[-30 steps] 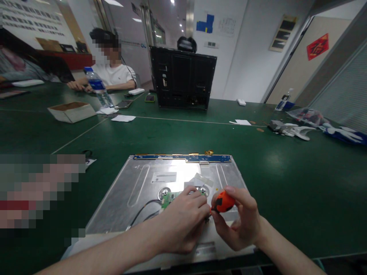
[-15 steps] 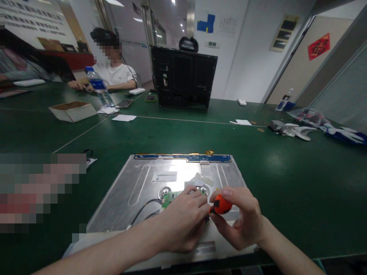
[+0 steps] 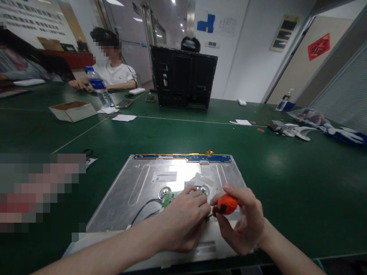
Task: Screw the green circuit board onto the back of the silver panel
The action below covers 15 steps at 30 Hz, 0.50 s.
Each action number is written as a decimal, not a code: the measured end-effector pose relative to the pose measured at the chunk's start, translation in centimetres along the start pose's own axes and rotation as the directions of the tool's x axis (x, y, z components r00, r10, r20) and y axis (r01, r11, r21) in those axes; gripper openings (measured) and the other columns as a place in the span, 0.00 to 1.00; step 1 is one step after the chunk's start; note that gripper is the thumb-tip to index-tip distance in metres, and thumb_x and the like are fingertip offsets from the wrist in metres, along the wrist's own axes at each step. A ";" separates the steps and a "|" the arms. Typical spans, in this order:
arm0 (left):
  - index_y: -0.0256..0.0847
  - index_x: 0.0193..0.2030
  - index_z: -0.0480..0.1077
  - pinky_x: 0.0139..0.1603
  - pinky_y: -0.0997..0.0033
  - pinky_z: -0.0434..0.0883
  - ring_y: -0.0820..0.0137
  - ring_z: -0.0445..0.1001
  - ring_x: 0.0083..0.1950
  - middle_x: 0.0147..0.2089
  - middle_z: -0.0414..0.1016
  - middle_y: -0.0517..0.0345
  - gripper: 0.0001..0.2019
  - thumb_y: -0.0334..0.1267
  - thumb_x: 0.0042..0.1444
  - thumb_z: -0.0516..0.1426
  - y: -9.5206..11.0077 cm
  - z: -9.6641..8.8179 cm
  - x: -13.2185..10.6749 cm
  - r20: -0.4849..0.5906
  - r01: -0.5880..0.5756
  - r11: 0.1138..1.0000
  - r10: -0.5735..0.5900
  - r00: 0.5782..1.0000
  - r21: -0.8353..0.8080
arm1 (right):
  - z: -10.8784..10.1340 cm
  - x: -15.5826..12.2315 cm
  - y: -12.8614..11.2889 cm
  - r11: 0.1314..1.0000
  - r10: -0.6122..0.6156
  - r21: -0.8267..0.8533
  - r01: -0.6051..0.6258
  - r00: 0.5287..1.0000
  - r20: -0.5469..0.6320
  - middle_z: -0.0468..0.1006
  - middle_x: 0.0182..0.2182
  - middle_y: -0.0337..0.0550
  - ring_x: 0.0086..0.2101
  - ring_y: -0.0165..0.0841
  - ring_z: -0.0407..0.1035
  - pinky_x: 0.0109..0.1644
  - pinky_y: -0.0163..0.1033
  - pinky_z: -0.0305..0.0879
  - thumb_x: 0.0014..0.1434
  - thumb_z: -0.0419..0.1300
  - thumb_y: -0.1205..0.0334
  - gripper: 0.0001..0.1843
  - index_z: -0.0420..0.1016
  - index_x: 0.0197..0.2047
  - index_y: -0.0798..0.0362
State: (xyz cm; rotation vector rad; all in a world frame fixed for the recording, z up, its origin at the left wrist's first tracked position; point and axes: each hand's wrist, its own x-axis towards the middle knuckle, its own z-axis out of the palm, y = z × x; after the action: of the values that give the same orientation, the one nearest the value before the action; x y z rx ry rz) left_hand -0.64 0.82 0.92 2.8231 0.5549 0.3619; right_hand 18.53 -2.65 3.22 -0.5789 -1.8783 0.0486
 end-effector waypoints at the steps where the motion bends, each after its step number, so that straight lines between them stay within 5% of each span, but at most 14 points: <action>1: 0.39 0.42 0.70 0.57 0.52 0.63 0.58 0.74 0.44 0.42 0.76 0.49 0.08 0.33 0.54 0.58 0.0 0.0 0.0 -0.005 -0.005 1.000 0.005 1.000 -0.001 | 0.0 -0.2 0.1 0.999 0.004 0.035 -0.004 1.000 0.007 0.80 0.37 0.47 0.31 0.35 0.77 0.33 0.38 0.77 0.53 0.56 0.74 0.36 0.59 0.65 0.60; 15: 0.40 0.45 0.69 0.56 0.54 0.63 0.58 0.74 0.44 0.42 0.77 0.49 0.09 0.32 0.56 0.57 0.0 0.0 0.0 -0.010 0.000 1.000 0.001 1.000 0.008 | 0.4 -0.7 0.8 0.998 -0.047 0.044 0.047 0.999 0.000 0.76 0.37 0.48 0.26 0.32 0.74 0.27 0.37 0.74 0.53 0.57 0.76 0.38 0.55 0.67 0.61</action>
State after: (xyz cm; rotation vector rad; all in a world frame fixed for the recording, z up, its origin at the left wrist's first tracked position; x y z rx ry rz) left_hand -0.63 0.82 0.95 2.8309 0.5589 0.3742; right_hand 18.63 -2.18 2.20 -0.5047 -1.8862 0.0587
